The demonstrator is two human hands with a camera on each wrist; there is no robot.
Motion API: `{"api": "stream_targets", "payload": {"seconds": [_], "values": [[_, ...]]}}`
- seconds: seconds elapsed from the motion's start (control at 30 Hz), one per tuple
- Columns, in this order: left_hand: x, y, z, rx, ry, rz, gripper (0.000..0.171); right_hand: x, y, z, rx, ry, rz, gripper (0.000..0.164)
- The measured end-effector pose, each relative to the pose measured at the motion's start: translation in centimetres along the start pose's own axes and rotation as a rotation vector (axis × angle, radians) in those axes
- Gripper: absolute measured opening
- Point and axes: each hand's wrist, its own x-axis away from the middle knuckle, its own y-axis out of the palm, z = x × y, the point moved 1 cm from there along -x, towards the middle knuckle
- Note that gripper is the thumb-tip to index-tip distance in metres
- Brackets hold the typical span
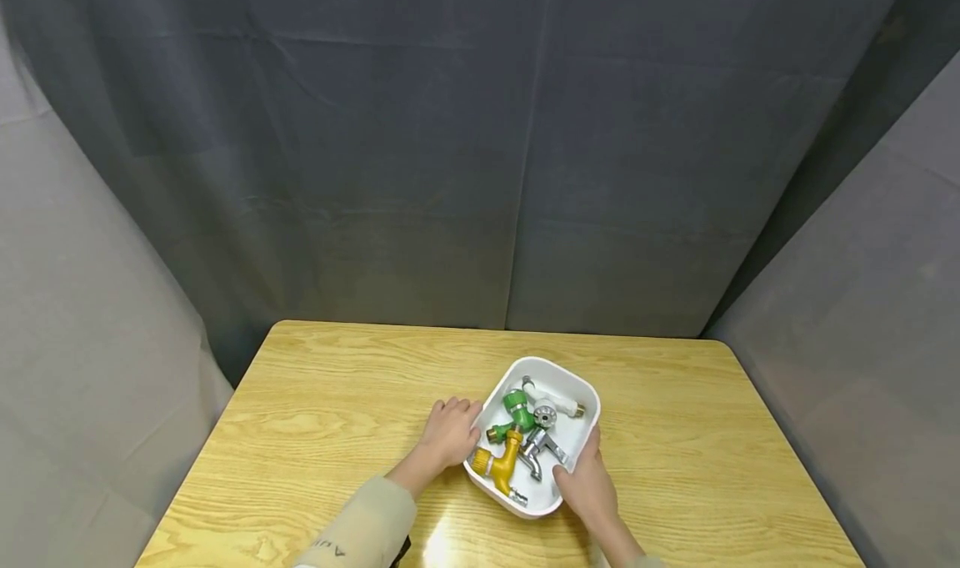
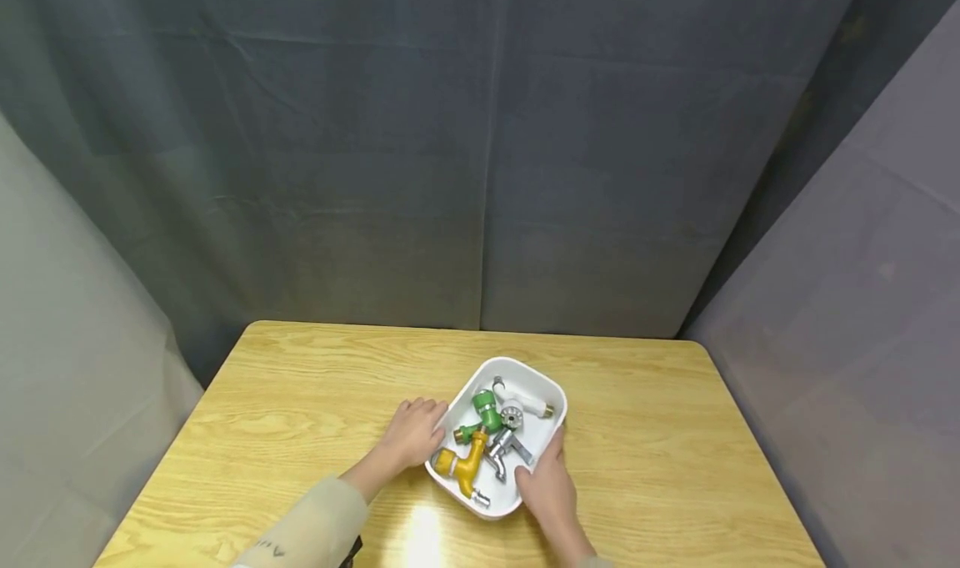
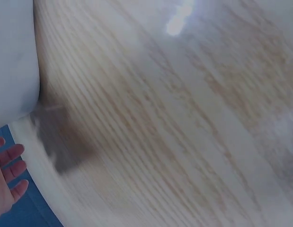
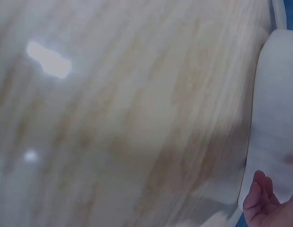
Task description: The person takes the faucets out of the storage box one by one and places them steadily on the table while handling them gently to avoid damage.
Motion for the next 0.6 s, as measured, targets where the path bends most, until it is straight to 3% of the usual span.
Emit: {"api": "stream_targets", "payload": {"seconds": [0.33,0.6], "values": [[1.4,-0.2,-0.4,0.054,-0.077,0.033,0.046,-1.3,0.4,-0.4,0.039,-0.025,-0.076,0.102],[2.6,-0.1,-1.2,0.081,-0.135,0.056,0.046,-2.0,0.8,-1.3,0.049,-0.098,-0.101,0.102]]}}
